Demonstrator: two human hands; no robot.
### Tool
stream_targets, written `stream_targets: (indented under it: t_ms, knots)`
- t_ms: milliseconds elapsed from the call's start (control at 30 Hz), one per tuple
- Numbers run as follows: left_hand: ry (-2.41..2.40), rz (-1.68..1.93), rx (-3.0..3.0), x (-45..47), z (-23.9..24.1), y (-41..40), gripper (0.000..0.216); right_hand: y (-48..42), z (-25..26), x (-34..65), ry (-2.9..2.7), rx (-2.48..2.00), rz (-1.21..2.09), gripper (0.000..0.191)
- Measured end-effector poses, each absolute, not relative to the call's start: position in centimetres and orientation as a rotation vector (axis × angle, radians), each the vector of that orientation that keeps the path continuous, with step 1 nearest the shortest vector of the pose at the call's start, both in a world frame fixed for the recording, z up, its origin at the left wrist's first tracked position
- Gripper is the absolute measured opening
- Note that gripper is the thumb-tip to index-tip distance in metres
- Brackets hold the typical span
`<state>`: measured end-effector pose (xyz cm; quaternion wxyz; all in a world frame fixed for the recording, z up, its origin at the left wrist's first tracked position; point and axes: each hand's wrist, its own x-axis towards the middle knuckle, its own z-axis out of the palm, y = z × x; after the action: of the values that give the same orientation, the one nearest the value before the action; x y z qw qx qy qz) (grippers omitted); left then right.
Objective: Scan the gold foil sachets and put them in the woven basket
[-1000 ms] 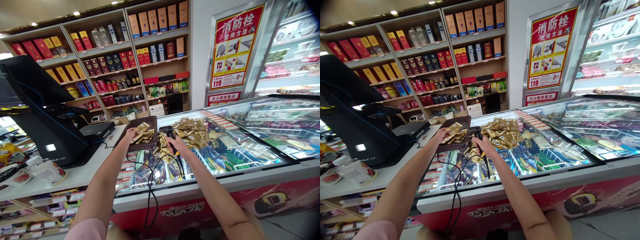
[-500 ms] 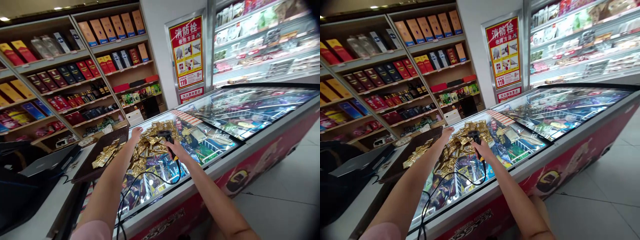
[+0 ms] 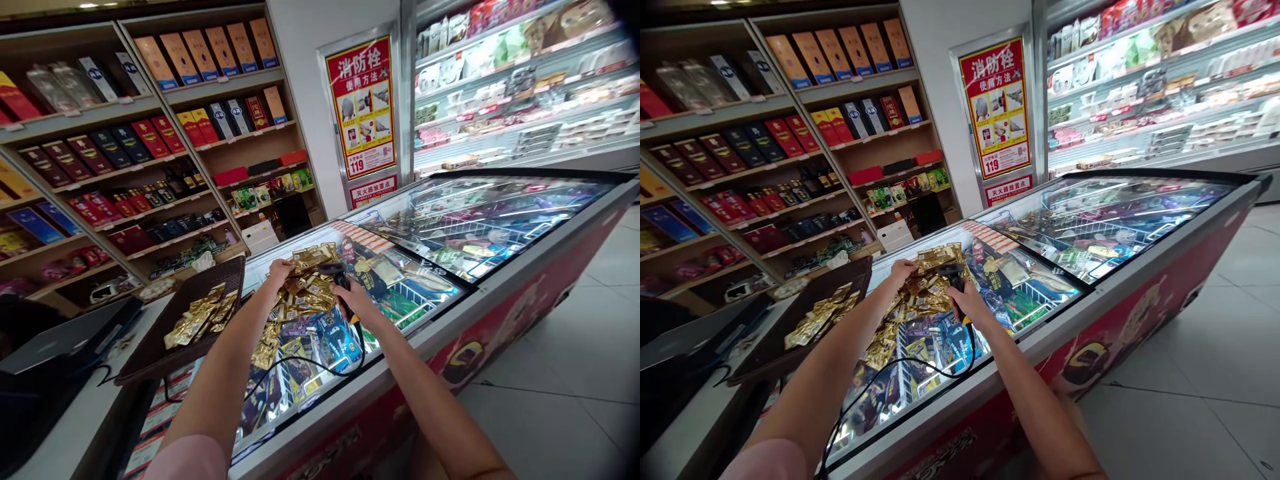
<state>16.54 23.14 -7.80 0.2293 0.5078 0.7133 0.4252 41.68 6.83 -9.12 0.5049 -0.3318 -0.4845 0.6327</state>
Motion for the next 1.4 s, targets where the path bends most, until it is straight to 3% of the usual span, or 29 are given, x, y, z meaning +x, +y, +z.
stream_targets:
  t_ms: [133,267,467,567,700,933,1200,1300,1400]
  knots:
    - [1.968,1.233,1.464,15.2,-7.2,21.3,0.02,6.6,-8.8,40.7,-1.222,-0.764,1.547,0.03]
    - [1.797,1.221,1.813,16.8,-6.7,20.4,0.026,6.5,-8.8,39.9,-1.156,-0.774,1.544,0.031]
    - [1.567,0.47,2.475,21.5,-7.5,20.8,0.044,6.5,-9.4,40.5,-1.046,-0.826,1.489,0.031]
    - [1.589,0.354,2.509,22.7,-8.6,20.7,0.052,6.6,-9.4,41.1,-1.033,-0.852,1.466,0.032]
    - [1.609,0.393,2.485,23.3,-9.5,20.5,0.034,6.4,-9.3,41.3,-1.021,-0.869,1.463,0.032]
    - [1.679,0.405,2.39,22.2,-9.2,19.1,0.022,6.2,-8.8,40.1,-1.028,-0.854,1.462,0.032]
    - [1.773,0.621,2.137,23.2,-10.4,17.6,0.052,5.8,-8.7,38.3,-1.048,-0.808,1.472,0.032]
    - [1.71,0.814,2.01,23.1,-10.2,18.0,0.049,5.5,-8.7,38.4,-1.056,-0.824,1.466,0.031]
    - [1.583,1.086,1.824,21.2,-9.3,18.3,0.031,5.5,-8.6,38.0,-1.037,-0.846,1.46,0.031]
